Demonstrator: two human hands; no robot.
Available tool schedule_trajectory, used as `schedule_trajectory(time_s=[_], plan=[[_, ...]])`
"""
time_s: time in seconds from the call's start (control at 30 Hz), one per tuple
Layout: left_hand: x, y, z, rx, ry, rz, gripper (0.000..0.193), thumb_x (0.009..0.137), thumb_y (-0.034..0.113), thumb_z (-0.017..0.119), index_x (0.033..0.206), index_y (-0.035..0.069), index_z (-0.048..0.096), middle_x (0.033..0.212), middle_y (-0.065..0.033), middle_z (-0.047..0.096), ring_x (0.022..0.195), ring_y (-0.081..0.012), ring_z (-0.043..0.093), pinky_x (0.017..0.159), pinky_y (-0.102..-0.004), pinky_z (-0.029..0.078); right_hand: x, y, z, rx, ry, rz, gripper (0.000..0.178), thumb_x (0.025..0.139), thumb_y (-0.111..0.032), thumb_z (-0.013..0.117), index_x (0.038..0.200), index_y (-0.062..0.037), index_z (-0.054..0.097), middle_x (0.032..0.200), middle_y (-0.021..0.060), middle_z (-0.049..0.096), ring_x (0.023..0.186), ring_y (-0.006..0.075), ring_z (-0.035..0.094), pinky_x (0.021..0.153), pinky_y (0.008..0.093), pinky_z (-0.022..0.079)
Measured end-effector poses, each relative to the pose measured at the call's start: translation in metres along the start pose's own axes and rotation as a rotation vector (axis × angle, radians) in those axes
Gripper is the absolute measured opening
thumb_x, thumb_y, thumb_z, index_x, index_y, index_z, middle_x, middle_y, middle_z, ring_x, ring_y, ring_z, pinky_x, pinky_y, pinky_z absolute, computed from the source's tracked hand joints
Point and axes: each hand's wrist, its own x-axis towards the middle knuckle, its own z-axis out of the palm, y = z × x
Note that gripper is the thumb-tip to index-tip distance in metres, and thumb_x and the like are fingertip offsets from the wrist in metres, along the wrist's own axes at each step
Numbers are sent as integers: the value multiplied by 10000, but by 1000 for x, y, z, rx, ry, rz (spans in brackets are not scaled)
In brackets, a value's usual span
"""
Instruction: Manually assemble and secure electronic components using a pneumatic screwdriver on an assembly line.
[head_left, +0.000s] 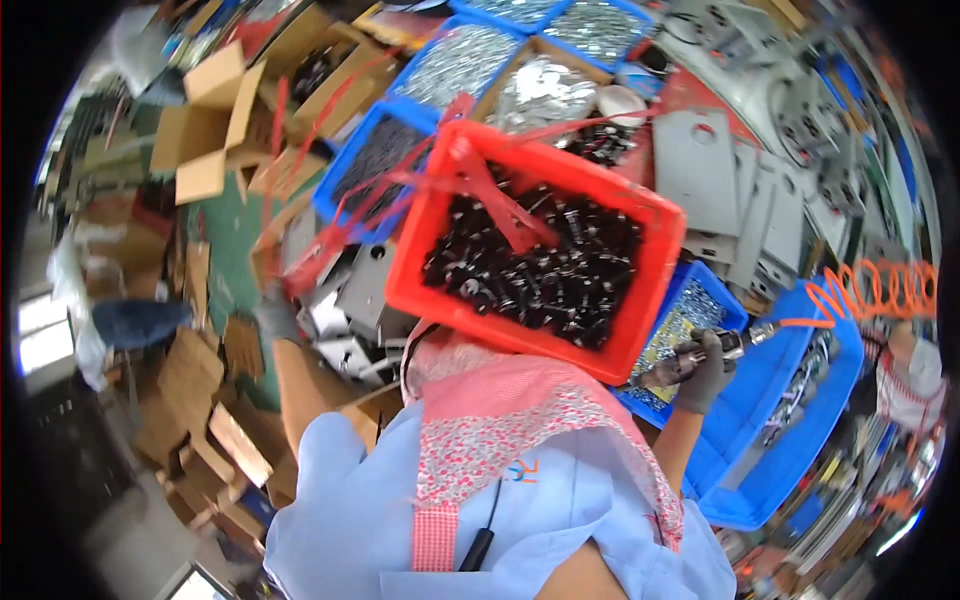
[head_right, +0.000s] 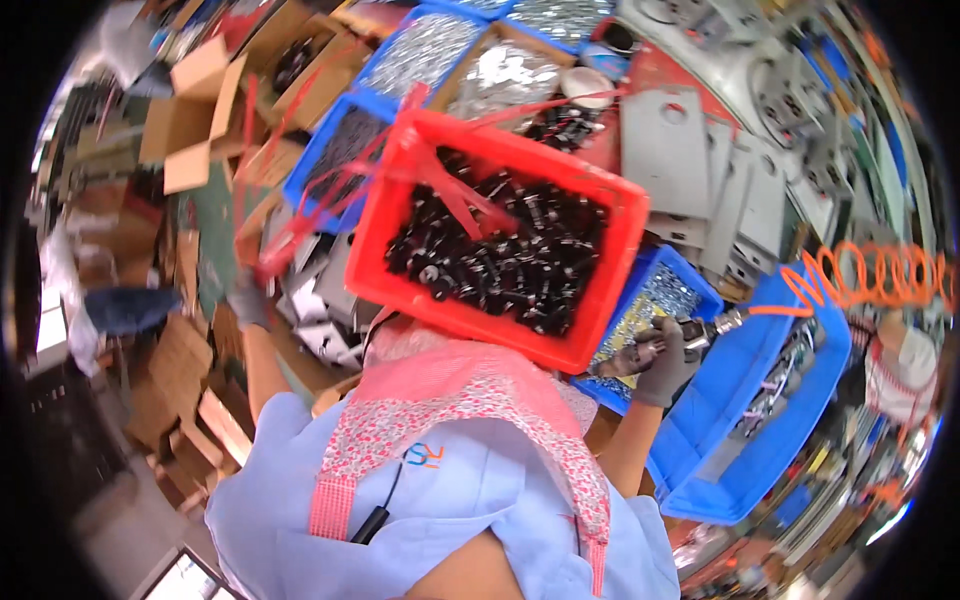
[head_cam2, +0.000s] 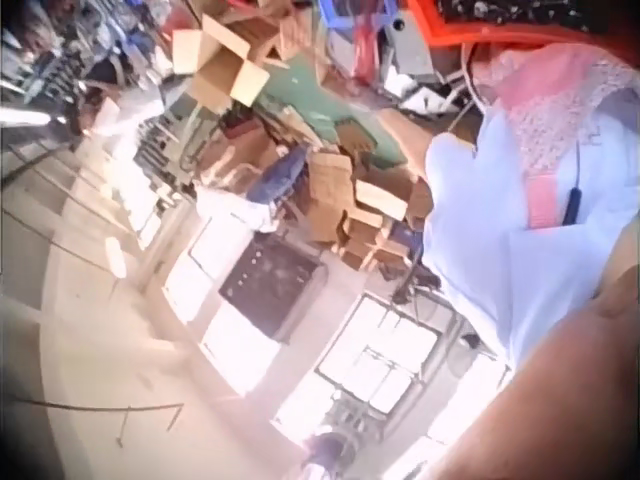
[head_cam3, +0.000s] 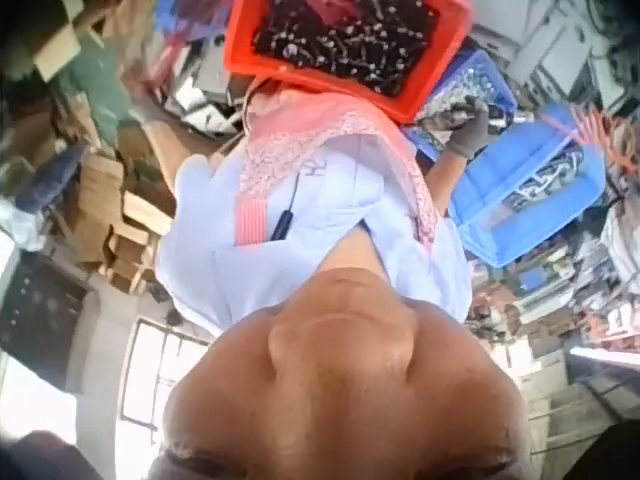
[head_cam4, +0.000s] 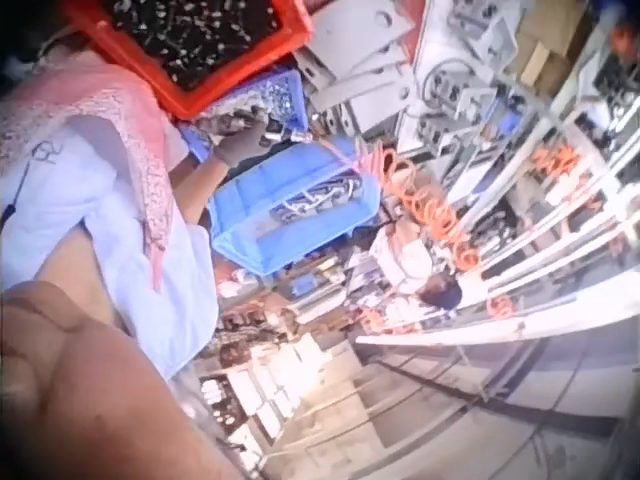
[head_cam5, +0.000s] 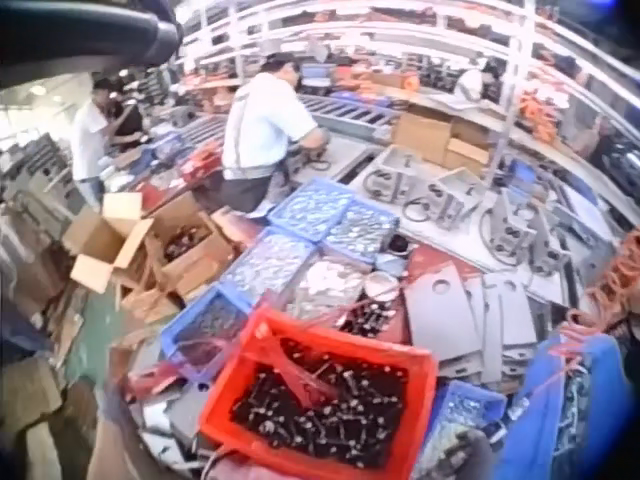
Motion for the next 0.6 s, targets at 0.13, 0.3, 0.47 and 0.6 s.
schedule_trajectory(time_s=[0.13,0.3,0.47,0.6], plan=[[-179,-1,19,233,-704,-138,231,855,236,554,969,67,662,848,-131,670,752,-236,658,647,-384,522,-5,1,-1,-44,-58,32,157,794,-94,622,907,-16,547,737,106,620,542,173,593,493,289,485],[-195,78,27,22,-508,-767,406,882,374,498,980,-1,618,992,-263,616,945,-407,593,822,-480,456,-16,-17,9,-84,-82,-2,160,799,-124,602,899,-3,573,722,110,625,545,177,598,493,299,511],[-110,37,-6,-630,176,-897,366,914,378,463,959,43,603,790,-136,608,676,-248,575,576,-357,451,-19,-36,33,-60,-256,-1,208,787,-133,605,937,3,555,738,118,629,549,190,611,496,314,526],[-65,74,-105,-1097,469,-1282,237,924,304,446,953,122,596,697,9,528,530,-101,434,424,-215,304,-22,-36,70,101,-436,72,248,788,-123,595,1003,-17,530,818,150,636,583,216,631,515,326,540]])
